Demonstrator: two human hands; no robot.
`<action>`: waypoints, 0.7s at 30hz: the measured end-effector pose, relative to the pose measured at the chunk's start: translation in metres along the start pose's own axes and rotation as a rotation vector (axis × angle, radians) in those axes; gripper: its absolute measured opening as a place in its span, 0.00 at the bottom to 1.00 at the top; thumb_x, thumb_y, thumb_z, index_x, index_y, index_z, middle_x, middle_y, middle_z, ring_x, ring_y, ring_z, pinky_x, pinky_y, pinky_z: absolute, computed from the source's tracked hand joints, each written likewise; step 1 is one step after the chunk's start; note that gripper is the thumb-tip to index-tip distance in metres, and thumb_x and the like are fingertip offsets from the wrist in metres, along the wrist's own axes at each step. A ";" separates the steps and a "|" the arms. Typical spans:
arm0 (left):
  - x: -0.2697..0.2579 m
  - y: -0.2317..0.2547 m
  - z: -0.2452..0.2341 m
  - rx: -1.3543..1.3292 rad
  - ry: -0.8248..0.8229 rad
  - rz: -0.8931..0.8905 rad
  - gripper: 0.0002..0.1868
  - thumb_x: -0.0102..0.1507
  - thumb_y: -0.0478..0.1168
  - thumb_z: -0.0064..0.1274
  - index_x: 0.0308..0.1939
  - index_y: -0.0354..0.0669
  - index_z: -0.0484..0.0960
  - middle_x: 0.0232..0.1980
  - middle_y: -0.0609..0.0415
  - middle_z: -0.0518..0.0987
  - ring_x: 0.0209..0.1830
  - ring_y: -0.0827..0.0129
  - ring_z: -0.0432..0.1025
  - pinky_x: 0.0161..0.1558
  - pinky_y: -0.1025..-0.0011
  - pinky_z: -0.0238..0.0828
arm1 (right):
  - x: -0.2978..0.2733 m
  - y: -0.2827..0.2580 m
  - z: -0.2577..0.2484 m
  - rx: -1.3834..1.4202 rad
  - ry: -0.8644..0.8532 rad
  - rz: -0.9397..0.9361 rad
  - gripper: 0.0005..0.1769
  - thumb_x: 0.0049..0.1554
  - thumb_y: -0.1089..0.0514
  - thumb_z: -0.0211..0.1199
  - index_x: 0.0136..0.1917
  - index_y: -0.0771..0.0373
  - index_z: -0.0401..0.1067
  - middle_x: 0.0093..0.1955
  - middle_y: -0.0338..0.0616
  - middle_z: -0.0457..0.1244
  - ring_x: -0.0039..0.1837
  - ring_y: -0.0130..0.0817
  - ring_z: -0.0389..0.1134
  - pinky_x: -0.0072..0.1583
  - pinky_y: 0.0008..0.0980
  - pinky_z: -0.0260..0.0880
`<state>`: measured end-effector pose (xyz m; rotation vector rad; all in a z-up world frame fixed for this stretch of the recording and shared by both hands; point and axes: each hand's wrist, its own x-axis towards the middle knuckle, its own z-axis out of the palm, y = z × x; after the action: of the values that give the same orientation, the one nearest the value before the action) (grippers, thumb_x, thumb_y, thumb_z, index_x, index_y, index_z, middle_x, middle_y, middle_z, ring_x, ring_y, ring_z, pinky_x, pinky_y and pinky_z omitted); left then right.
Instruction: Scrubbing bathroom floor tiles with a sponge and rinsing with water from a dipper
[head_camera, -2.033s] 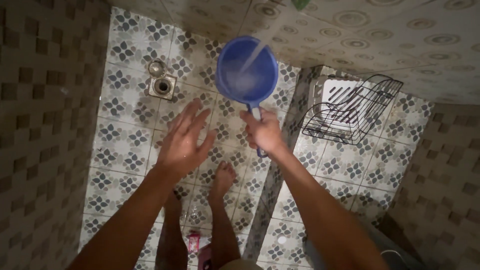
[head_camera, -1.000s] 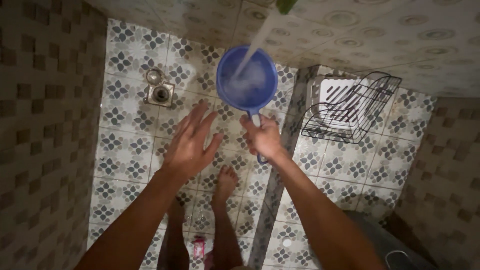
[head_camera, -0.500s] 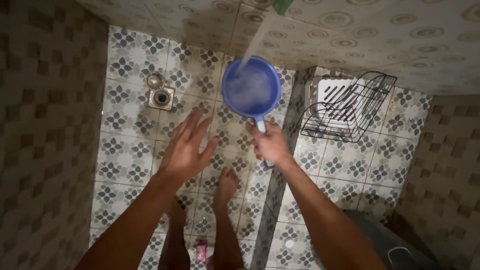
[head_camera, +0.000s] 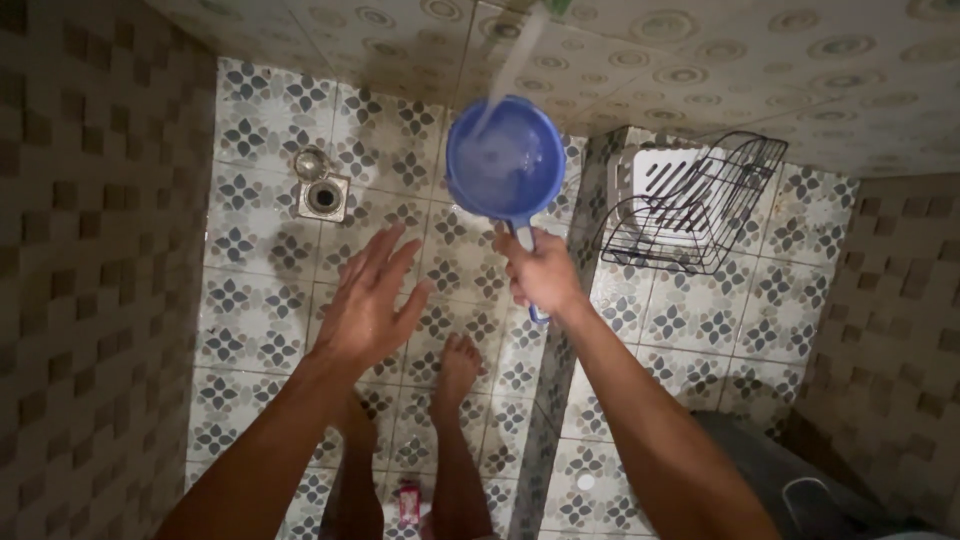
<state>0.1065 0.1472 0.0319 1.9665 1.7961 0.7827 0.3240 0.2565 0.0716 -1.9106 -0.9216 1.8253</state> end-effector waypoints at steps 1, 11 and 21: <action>-0.001 0.000 -0.001 -0.010 -0.004 -0.009 0.27 0.65 0.45 0.59 0.67 0.43 0.78 0.72 0.38 0.72 0.69 0.39 0.68 0.64 0.41 0.66 | 0.002 -0.001 0.002 -0.011 0.003 0.000 0.12 0.62 0.54 0.59 0.45 0.67 0.70 0.24 0.45 0.55 0.19 0.28 0.54 0.19 0.32 0.59; -0.015 -0.007 -0.015 -0.003 -0.057 -0.042 0.28 0.66 0.47 0.58 0.69 0.45 0.75 0.74 0.38 0.69 0.71 0.38 0.66 0.65 0.39 0.64 | 0.000 0.020 -0.004 0.004 0.054 -0.031 0.13 0.61 0.54 0.64 0.42 0.66 0.70 0.24 0.48 0.57 0.19 0.31 0.57 0.19 0.32 0.58; -0.043 -0.034 -0.033 -0.117 -0.185 0.024 0.25 0.67 0.44 0.57 0.65 0.37 0.76 0.69 0.30 0.72 0.66 0.33 0.69 0.62 0.41 0.69 | -0.067 0.153 -0.019 -0.071 0.234 0.274 0.28 0.62 0.43 0.62 0.33 0.70 0.72 0.22 0.54 0.59 0.22 0.40 0.61 0.27 0.39 0.62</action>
<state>0.0578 0.1060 0.0301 1.9201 1.5874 0.6735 0.3786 0.1036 0.0254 -2.3321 -0.6828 1.6766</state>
